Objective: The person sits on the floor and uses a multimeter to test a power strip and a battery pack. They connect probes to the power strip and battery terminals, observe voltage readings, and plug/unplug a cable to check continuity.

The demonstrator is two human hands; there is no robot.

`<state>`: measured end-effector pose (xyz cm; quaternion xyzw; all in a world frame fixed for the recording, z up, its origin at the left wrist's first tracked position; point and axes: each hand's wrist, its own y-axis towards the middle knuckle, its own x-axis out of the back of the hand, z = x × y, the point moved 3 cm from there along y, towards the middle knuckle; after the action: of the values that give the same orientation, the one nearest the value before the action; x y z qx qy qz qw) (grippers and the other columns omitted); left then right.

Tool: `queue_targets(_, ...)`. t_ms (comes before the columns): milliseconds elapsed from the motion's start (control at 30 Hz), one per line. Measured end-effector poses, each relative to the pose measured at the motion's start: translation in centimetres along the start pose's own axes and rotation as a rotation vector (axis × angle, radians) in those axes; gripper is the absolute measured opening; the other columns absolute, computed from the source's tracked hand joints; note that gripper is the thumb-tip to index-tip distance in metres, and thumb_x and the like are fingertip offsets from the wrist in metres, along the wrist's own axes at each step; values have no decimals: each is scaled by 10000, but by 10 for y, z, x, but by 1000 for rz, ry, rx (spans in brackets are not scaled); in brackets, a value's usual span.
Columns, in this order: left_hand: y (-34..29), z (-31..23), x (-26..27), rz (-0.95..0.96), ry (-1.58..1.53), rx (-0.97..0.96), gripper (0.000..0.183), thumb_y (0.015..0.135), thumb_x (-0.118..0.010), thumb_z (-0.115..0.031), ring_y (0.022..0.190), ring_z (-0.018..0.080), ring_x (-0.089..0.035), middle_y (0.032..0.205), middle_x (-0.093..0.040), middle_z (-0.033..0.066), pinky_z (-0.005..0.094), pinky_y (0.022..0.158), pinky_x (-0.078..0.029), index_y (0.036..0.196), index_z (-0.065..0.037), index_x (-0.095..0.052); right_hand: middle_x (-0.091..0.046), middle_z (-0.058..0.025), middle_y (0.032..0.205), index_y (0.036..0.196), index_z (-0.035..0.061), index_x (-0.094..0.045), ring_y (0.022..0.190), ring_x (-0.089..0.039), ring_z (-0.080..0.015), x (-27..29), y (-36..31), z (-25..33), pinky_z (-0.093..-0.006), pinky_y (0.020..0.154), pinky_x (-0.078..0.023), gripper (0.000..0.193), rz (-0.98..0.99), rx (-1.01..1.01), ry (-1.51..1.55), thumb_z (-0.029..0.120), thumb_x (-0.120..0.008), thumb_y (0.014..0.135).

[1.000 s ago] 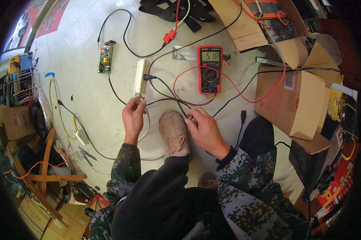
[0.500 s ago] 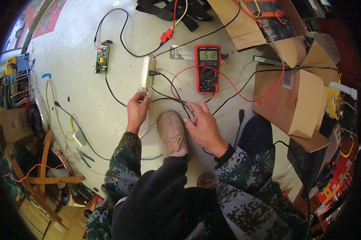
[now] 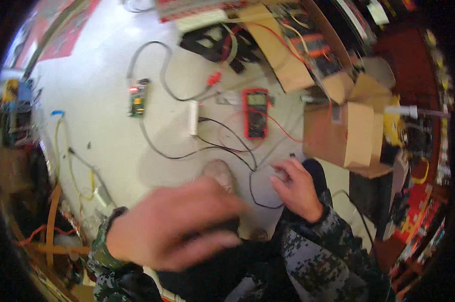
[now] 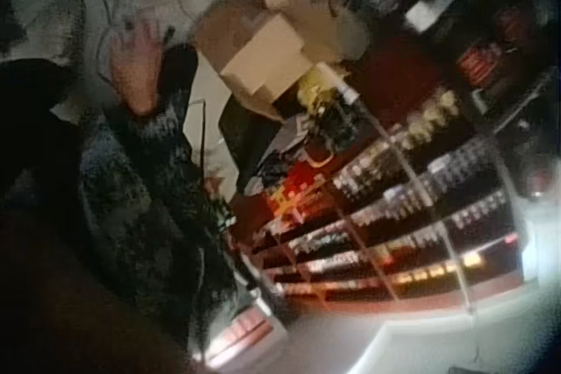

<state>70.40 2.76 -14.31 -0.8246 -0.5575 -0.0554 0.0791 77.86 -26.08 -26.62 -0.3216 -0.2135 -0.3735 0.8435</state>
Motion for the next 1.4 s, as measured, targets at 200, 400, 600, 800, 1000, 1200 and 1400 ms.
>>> queue_targets(200,-5,-61,-37,-362,276,-86,340,901,-741,-185,799,324,-639,995,-584,122,415,603,-537,1194,-48,-635,-624,-117,1022,1173,18,-675,793,-609,-217,-12,20,92,-334,719,-520,287,157,123,112,140,-720,917)
queue_targets(400,-27,-74,-57,-512,241,142,359,889,-671,-123,845,345,-657,1007,-582,149,448,615,-553,1217,-52,-544,-707,-45,946,1157,-3,-693,754,-622,-107,-23,40,186,-260,710,-516,278,230,-165,768,247,-637,1049)
queue_targets(600,-60,-97,-101,-760,32,314,550,867,-684,-114,842,411,-672,991,-650,180,487,713,-558,1395,-72,-535,-716,-73,958,1135,4,-686,797,-676,-164,-43,-8,200,-313,735,-560,351,486,-500,910,338,-605,1065)
queue_targets(800,-87,-129,-167,-703,-100,478,635,872,-692,-179,998,429,-665,1171,-647,210,500,817,-560,1466,-85,-487,-701,-120,962,1141,-35,-652,845,-688,-214,-37,-105,165,-353,776,-577,437,513,-777,893,393,-602,1065)
queue_targets(1000,-104,-152,-246,-705,-129,486,726,892,-743,-289,1023,407,-666,1224,-632,196,498,847,-556,1518,-77,-443,-695,-107,932,1102,-38,-657,824,-688,-196,5,-190,108,-339,782,-571,359,385,-620,623,310,-576,1069)
queue_targets(1200,-151,-210,-301,-868,-492,735,620,930,-737,-183,741,175,-573,1077,-587,89,331,693,-508,1482,-60,-483,-682,-65,894,1063,6,-655,750,-656,-148,39,-268,81,-292,685,-529,302,353,-706,558,300,-584,1066)
queue_targets(1400,-199,-229,-308,-1066,-529,686,572,920,-714,-57,698,137,-549,1040,-589,57,291,665,-487,1451,-42,-502,-711,-76,908,1058,5,-666,765,-672,-155,20,-330,80,-303,680,-538,293,428,-735,522,296,-629,1048)
